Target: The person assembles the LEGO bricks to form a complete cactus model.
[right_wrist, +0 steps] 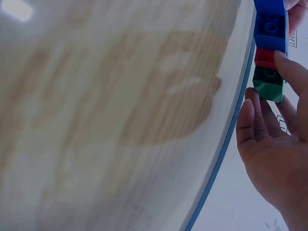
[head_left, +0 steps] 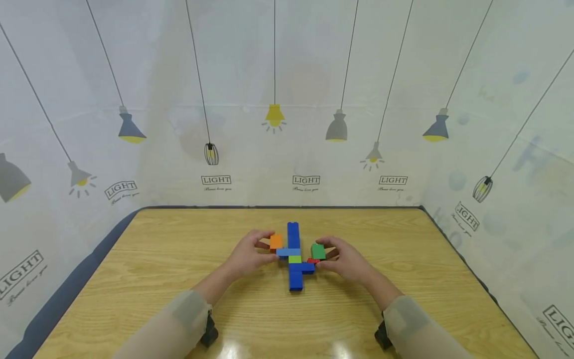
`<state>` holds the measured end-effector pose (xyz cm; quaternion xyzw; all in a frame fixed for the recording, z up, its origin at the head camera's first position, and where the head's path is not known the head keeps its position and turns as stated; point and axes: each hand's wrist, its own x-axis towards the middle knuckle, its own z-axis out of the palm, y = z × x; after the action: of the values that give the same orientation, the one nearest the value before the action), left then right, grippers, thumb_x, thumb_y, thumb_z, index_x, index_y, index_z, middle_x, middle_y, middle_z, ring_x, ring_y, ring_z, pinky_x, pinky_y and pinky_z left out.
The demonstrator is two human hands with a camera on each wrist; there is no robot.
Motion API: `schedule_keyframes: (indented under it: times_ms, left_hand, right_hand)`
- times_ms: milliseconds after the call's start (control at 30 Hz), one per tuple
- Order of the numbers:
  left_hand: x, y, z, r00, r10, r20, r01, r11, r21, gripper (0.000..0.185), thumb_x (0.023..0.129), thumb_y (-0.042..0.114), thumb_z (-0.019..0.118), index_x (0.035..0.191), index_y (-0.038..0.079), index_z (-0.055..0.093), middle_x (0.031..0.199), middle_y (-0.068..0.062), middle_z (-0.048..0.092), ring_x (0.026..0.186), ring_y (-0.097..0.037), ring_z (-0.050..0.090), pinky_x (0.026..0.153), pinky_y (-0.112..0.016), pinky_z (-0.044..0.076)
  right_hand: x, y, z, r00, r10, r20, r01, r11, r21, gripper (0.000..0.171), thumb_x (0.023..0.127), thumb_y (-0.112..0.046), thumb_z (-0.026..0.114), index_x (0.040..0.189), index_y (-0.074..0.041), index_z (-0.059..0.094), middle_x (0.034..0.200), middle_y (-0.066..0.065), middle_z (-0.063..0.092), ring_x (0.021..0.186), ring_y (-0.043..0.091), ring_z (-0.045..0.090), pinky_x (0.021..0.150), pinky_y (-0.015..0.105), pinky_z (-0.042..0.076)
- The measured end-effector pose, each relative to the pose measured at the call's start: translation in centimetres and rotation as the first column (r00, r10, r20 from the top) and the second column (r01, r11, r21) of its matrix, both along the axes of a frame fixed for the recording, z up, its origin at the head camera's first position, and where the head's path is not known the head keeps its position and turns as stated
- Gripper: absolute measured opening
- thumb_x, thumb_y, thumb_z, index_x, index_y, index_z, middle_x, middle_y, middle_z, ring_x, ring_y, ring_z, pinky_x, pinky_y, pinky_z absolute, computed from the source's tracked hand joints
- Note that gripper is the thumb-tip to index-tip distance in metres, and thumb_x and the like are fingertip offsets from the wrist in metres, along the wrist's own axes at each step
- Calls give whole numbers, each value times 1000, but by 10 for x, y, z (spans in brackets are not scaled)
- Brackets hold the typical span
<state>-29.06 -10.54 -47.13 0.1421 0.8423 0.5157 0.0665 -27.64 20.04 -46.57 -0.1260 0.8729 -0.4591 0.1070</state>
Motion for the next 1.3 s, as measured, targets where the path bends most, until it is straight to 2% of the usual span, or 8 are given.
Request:
schedule_keyframes:
  times_ms: [133,300,467,767,867,1100,1300]
  left_hand:
    - [-3,-1,-3,999,-15,38,15,1000,-6,70,86,22,84,148,13,53,142,-8,53,118,-26,63,92,-40,59]
    - [-7,-1,-9,996,-39,81,40,999,-6,68,88,19,81,148,8,51,141,-13,53,120,-29,64,91,-40,59]
    - [-8,0,-12,993,-51,103,51,999,-4,67,90,18,79,149,6,49,141,-16,54,120,-30,64,90,-39,59]
    - [-7,-1,-11,994,-40,97,42,999,-23,68,88,18,81,148,5,51,145,-15,54,107,-22,65,77,-32,58]
    - [-6,-2,-10,994,-27,102,30,999,-32,68,88,21,81,148,7,52,148,-12,54,106,-21,63,77,-31,56]
    - [-7,-2,-12,995,-24,95,32,996,-80,69,89,28,81,150,12,51,153,-7,51,113,-24,59,85,-33,55]
    - [-7,0,-10,996,-4,91,12,996,-86,69,90,29,79,150,13,50,152,-5,53,109,-24,58,78,-31,53]
  right_hand:
    - [-2,-1,-1,1000,1,15,-1,1000,19,58,87,-25,82,140,-20,58,133,3,62,105,20,64,81,35,56]
    - [-3,-3,-4,999,7,37,-8,999,32,56,88,-21,82,139,-15,59,130,6,63,104,19,66,83,36,58]
    - [-2,-4,-6,999,8,42,-10,999,46,54,88,-19,82,137,-15,60,128,5,62,103,17,66,84,35,58]
    - [-3,-3,-7,999,13,52,-14,1000,19,52,88,-18,81,136,-16,61,130,6,62,103,18,66,82,35,58]
    - [-4,-4,-7,999,4,48,-6,999,32,51,89,-18,80,136,-17,62,131,5,62,103,18,66,81,34,58]
    - [-5,-4,-7,999,-10,46,7,998,55,53,90,-17,79,140,-16,60,132,6,63,104,18,66,81,34,58]
    - [-8,-5,-6,998,-34,48,30,997,74,54,90,-19,79,141,-17,60,132,5,63,104,17,65,84,34,58]
